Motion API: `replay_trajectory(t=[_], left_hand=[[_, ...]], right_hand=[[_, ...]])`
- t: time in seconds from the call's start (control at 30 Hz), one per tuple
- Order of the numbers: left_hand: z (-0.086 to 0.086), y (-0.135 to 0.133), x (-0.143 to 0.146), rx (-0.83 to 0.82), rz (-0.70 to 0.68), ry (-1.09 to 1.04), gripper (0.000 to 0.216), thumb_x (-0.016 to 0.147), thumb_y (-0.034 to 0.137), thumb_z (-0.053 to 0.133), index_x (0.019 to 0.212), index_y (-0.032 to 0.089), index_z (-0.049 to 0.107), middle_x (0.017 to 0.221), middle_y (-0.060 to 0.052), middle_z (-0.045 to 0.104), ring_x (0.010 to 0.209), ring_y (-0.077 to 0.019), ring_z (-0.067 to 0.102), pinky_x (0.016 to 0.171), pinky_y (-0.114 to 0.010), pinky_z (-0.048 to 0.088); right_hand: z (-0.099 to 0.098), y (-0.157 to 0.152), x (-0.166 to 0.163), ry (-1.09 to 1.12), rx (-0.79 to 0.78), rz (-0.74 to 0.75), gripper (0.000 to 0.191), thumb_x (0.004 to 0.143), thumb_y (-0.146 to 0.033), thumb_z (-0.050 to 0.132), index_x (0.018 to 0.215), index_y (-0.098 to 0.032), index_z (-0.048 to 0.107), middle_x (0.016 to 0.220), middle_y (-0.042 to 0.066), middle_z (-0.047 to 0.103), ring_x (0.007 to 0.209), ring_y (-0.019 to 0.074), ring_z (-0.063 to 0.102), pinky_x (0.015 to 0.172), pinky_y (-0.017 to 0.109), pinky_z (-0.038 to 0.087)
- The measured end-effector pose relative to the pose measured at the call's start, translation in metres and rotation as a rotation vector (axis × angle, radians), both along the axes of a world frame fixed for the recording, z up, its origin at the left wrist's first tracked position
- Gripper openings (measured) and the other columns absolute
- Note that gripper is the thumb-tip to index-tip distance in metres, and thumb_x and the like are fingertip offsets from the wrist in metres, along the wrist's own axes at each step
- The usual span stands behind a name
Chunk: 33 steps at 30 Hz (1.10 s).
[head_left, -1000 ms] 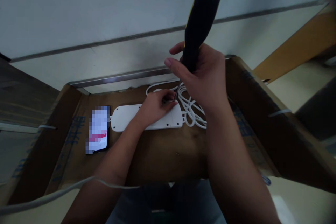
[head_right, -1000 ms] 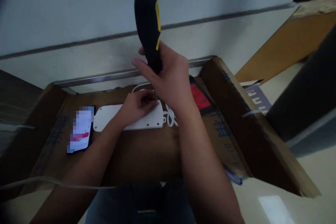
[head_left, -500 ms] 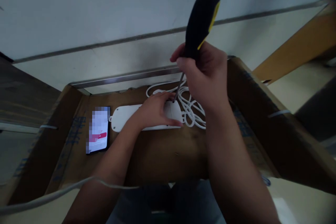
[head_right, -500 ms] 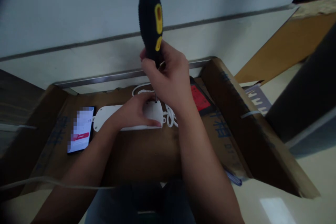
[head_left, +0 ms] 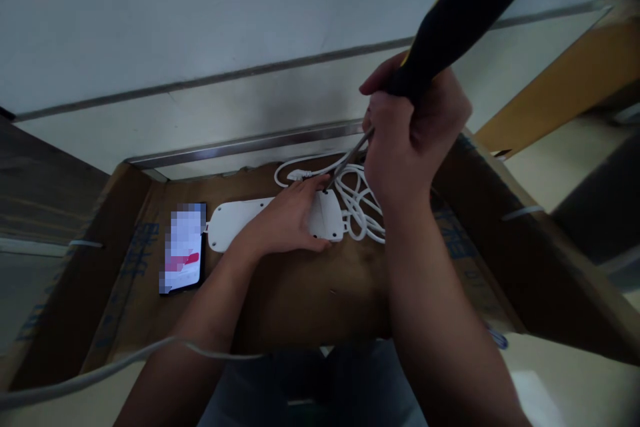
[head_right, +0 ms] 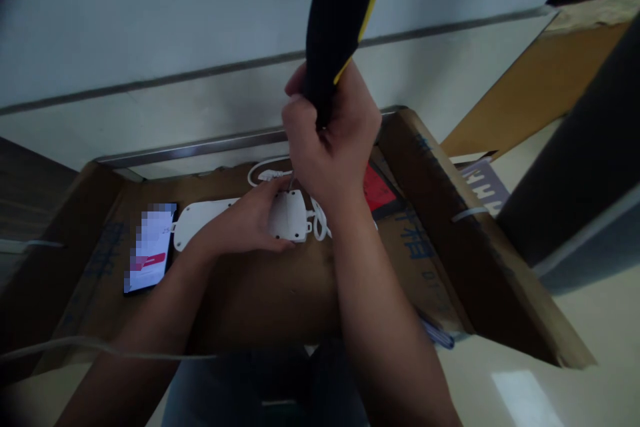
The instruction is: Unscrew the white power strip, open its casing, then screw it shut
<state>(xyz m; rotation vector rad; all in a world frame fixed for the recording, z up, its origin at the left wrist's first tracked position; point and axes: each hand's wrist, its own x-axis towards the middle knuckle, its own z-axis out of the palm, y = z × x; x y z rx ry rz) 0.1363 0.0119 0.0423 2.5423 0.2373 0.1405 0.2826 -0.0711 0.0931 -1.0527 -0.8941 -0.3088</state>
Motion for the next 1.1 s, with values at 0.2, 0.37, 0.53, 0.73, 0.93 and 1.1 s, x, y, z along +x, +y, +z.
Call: replay_trajectory(t=[0.2, 0.37, 0.53, 0.73, 0.93, 1.1], left_hand=[[0.001, -0.001, 0.001, -0.082, 0.086, -0.022, 0.114, 0.059, 0.044, 0.095, 0.153, 0.014, 0.040, 0.154, -0.022, 0.053, 0.142, -0.0407, 0.052, 0.122, -0.055, 0.041], [0.009, 0.011, -0.004, -0.292, 0.129, -0.060, 0.105, 0.065, 0.041, 0.092, 0.153, 0.014, 0.042, 0.148, -0.018, 0.059, 0.136, -0.0322, 0.059, 0.120, -0.048, 0.044], [0.006, 0.025, -0.009, -0.315, 0.143, -0.100, 0.083, 0.075, 0.034, 0.085, 0.147, 0.015, 0.050, 0.134, -0.016, 0.068, 0.124, -0.0276, 0.066, 0.112, -0.046, 0.051], [0.002, 0.024, -0.008, -0.331, 0.149, -0.117, 0.075, 0.077, 0.027, 0.080, 0.145, 0.014, 0.051, 0.129, -0.016, 0.071, 0.123, -0.0263, 0.068, 0.113, -0.046, 0.051], [-0.002, 0.024, -0.006, -0.345, 0.153, -0.122, 0.062, 0.077, 0.025, 0.081, 0.134, 0.017, 0.060, 0.132, -0.013, 0.072, 0.123, -0.0259, 0.069, 0.115, -0.048, 0.050], [-0.005, 0.025, -0.006, -0.378, 0.163, -0.110, 0.063, 0.076, 0.026, 0.083, 0.135, 0.016, 0.061, 0.129, -0.013, 0.073, 0.121, -0.0252, 0.070, 0.114, -0.046, 0.052]], right_hand=[[-0.009, 0.010, 0.006, 0.047, -0.043, 0.088, 0.010, 0.085, -0.014, 0.051, 0.083, -0.020, 0.058, 0.071, 0.000, 0.053, 0.063, 0.0113, 0.046, 0.063, 0.029, 0.038], [-0.013, 0.012, 0.002, -0.011, -0.148, 0.031, 0.006, 0.089, -0.017, 0.054, 0.089, -0.020, 0.059, 0.077, 0.001, 0.060, 0.069, 0.0114, 0.051, 0.069, 0.030, 0.041], [-0.016, 0.013, 0.001, -0.055, -0.217, 0.023, 0.005, 0.090, -0.018, 0.056, 0.090, -0.021, 0.060, 0.080, 0.000, 0.061, 0.069, 0.0117, 0.050, 0.070, 0.031, 0.042], [-0.019, 0.014, 0.007, -0.075, -0.225, 0.053, 0.005, 0.090, -0.021, 0.057, 0.092, -0.021, 0.062, 0.077, -0.001, 0.058, 0.070, 0.0111, 0.053, 0.072, 0.030, 0.044], [-0.018, 0.014, 0.007, -0.085, -0.194, 0.066, 0.007, 0.089, -0.019, 0.056, 0.091, -0.021, 0.062, 0.076, -0.001, 0.058, 0.069, 0.0108, 0.052, 0.070, 0.029, 0.043], [-0.017, 0.011, 0.006, -0.084, -0.250, 0.082, 0.006, 0.091, -0.021, 0.056, 0.092, -0.021, 0.062, 0.076, -0.001, 0.057, 0.066, 0.0098, 0.048, 0.068, 0.028, 0.042]])
